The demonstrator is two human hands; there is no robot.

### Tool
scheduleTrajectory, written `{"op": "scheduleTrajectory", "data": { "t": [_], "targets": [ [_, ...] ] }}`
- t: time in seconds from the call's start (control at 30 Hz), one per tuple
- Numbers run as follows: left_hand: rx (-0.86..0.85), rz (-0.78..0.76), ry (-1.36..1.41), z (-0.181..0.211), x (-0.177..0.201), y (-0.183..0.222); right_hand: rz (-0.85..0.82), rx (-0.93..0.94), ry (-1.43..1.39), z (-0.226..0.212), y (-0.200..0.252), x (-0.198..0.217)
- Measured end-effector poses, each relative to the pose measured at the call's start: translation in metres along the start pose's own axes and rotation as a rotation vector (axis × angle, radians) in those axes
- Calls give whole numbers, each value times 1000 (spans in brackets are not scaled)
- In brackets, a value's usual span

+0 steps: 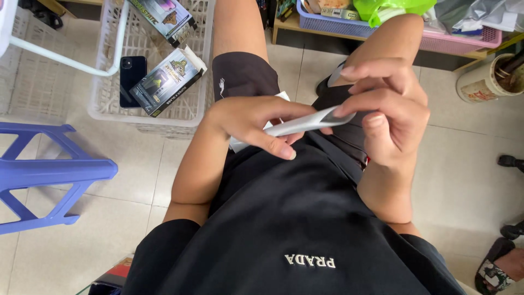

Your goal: Unboxing and inspecting various phone screen protectors in a repair shop environment.

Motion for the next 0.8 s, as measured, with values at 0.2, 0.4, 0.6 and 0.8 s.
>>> {"op": "scheduleTrajectory", "data": {
  "t": [0.2, 0.4, 0.6, 0.8],
  "targets": [
    [55, 68, -204, -10, -19, 16, -352, -81, -95, 4, 14, 7],
    [135, 42, -175, -23, -23, 13, -429, -4, -54, 2, 21, 14],
    [98, 39, -105, -46, -14, 5, 39, -30, 116, 18, 35, 46],
    [-27, -18, 476, -98, -22, -24, 693, 111, -421, 68, 91, 70]
  ]
}}
Point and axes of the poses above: each hand's wrist, its own y-axis away from the middle knuckle, its own x-axis out of the back of the hand, z = x × y, the point moved 2 cm from there along -y, towards the middle knuckle, and after that the axes turned 3 degrees about z, right-handed, at the moved point
